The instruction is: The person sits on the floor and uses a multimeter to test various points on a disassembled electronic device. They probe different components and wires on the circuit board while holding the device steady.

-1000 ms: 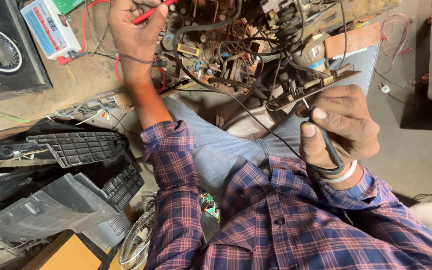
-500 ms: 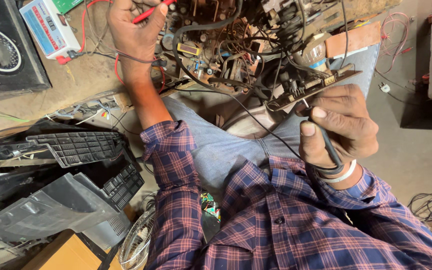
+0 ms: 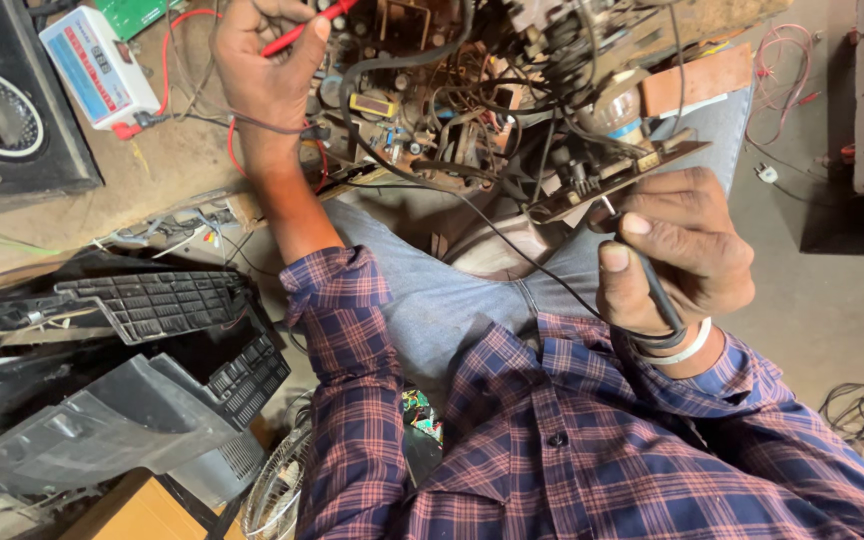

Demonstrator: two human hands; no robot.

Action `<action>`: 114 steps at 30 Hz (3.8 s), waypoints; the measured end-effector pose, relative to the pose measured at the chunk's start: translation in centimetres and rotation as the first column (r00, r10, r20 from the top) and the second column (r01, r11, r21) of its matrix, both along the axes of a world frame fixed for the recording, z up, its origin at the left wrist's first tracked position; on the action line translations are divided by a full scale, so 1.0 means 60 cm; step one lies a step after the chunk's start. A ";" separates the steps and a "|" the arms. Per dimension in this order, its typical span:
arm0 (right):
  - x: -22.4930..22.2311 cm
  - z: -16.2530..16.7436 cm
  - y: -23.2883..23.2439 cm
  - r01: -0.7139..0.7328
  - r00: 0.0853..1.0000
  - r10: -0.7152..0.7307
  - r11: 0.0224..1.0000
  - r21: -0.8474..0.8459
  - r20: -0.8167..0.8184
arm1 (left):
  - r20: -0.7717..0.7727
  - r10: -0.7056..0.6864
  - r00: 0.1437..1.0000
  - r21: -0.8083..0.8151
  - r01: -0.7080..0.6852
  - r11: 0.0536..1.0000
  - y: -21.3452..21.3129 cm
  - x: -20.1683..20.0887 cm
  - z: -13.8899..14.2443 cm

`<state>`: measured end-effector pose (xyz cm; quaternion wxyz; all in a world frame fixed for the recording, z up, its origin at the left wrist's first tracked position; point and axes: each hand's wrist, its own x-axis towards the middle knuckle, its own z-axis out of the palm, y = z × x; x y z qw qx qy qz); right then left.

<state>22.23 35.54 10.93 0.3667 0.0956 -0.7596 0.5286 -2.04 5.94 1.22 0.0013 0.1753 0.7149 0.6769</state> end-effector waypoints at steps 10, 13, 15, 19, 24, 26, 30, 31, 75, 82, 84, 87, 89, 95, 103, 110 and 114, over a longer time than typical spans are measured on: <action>0.000 0.015 0.047 -0.203 0.979 0.203 0.977 0.070 0.014 | -0.124 0.110 0.986 -0.409 -0.152 0.900 -0.048 -0.017 -0.033; 0.005 0.017 0.048 -0.196 0.977 0.194 0.981 -0.008 -0.094 | -0.302 -0.075 0.951 -0.140 0.034 0.990 -0.008 -0.028 -0.026; 0.009 0.019 0.047 -0.196 0.968 0.188 0.980 -0.029 -0.165 | -0.290 -0.055 0.956 -0.179 0.002 0.984 0.037 -0.026 -0.023; 0.016 0.017 0.043 -0.202 0.964 0.190 0.978 -0.046 -0.188 | -0.302 -0.091 0.949 -0.205 0.029 0.978 0.081 -0.021 -0.013; 0.013 0.007 0.044 -0.230 0.954 0.221 0.973 -0.022 -0.203 | -0.308 -0.085 0.948 -0.213 0.018 0.977 0.002 -0.024 -0.023; 0.006 0.004 0.046 -0.287 0.940 0.284 0.958 0.011 -0.192 | -0.270 -0.061 0.961 -0.233 -0.004 0.972 -0.021 -0.034 -0.035; -0.001 0.006 0.037 -0.223 0.958 0.230 0.973 0.060 -0.169 | -0.123 0.047 0.991 -0.202 -0.072 0.977 -0.025 -0.035 -0.049; -0.001 0.008 0.037 -0.210 0.965 0.220 0.974 0.080 -0.141 | -0.151 0.058 0.987 -0.222 -0.091 0.971 -0.023 -0.031 -0.045; -0.016 0.006 0.005 -0.072 0.994 0.063 0.992 -0.104 -0.090 | -0.117 0.002 0.993 -0.113 -0.015 0.994 0.008 -0.015 0.008; -0.013 0.004 0.007 -0.055 0.997 0.050 0.994 -0.094 -0.056 | -0.163 0.051 0.985 -0.156 -0.076 0.985 0.012 -0.011 0.016; -0.013 0.003 0.005 -0.060 0.995 0.051 0.993 -0.100 -0.091 | -0.171 0.063 0.983 -0.168 -0.092 0.981 0.014 -0.010 0.020; -0.015 -0.001 0.002 -0.035 0.999 0.032 0.996 -0.085 -0.035 | -0.163 0.041 0.986 -0.123 -0.062 0.990 0.016 -0.009 0.023; -0.013 -0.002 0.003 -0.044 0.998 0.040 0.994 -0.105 -0.039 | -0.158 0.070 0.985 -0.152 -0.094 0.984 0.017 -0.010 0.023; -0.011 -0.006 0.011 -0.086 0.996 0.084 0.995 -0.057 -0.043 | -0.196 0.049 0.979 -0.196 -0.088 0.977 0.010 -0.007 0.019; -0.020 0.002 0.011 -0.100 0.992 0.092 0.991 -0.091 -0.086 | -0.193 0.082 0.978 -0.248 -0.130 0.960 0.022 -0.009 0.021; -0.005 0.000 0.014 -0.090 0.995 0.088 0.995 -0.042 -0.053 | -0.065 0.081 0.995 -0.092 -0.086 0.992 0.021 -0.006 -0.003; 0.012 0.009 0.023 -0.081 0.996 0.079 0.994 0.070 0.033 | -0.011 0.111 0.994 -0.097 -0.111 0.989 0.020 -0.006 -0.004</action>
